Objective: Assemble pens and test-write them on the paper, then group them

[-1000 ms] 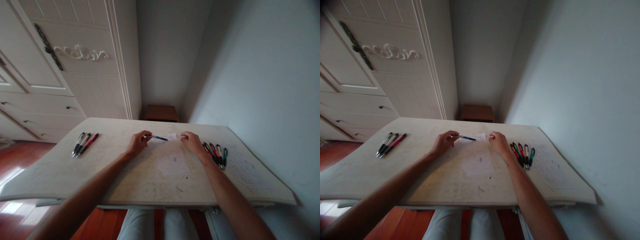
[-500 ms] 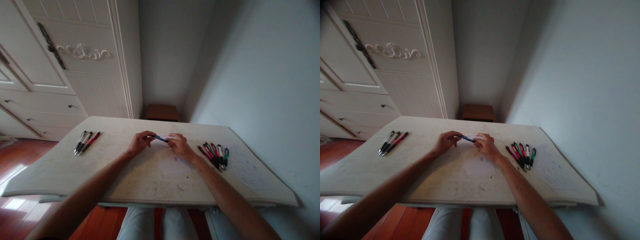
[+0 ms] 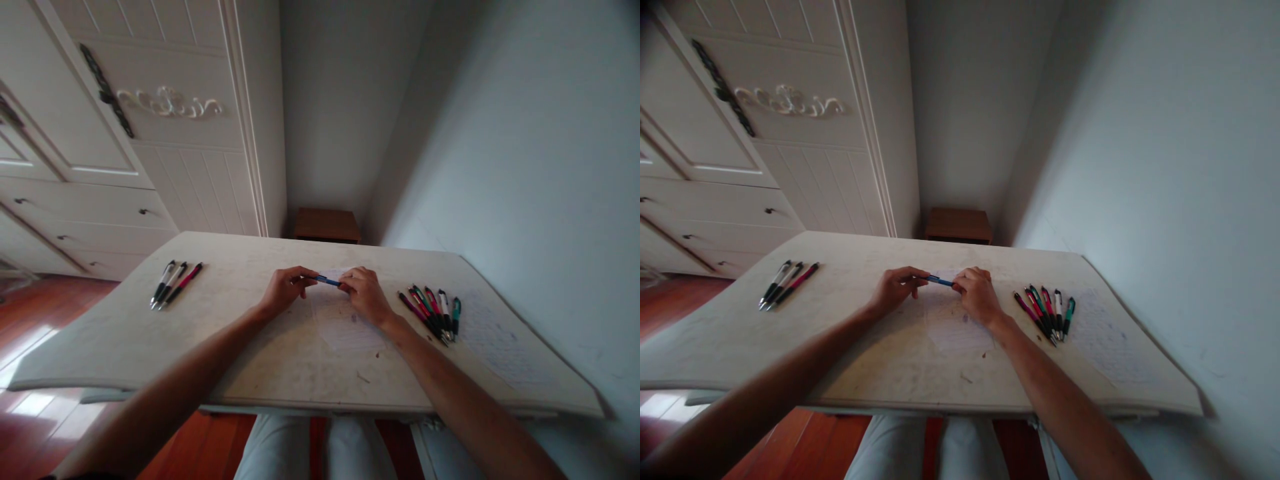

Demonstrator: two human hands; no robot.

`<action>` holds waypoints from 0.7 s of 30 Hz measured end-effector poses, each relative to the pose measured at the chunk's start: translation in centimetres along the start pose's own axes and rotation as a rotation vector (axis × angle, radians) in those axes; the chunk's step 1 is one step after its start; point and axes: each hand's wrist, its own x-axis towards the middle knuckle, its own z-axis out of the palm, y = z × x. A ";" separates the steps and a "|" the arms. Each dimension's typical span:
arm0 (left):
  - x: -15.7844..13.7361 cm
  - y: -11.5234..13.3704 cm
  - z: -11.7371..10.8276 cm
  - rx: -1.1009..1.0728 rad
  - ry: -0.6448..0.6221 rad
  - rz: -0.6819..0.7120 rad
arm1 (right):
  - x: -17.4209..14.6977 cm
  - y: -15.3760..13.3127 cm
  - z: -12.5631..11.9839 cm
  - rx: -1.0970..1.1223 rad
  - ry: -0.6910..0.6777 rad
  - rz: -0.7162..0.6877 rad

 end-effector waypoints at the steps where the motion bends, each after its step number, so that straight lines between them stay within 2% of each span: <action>1: -0.1 0.2 0.0 0.015 0.009 0.016 | 0.1 -0.2 -0.1 -0.003 -0.001 0.005; 8: -0.3 0.7 -0.2 0.172 0.020 0.076 | 0.2 -1.0 -0.3 -0.021 -0.050 0.024; 14: -0.7 1.2 0.0 0.356 0.007 0.154 | 0.1 -1.3 -0.4 -0.041 0.010 0.012; 21: -1.0 1.8 0.1 0.571 -0.036 0.107 | 0.1 -1.4 -0.2 -0.087 0.043 0.000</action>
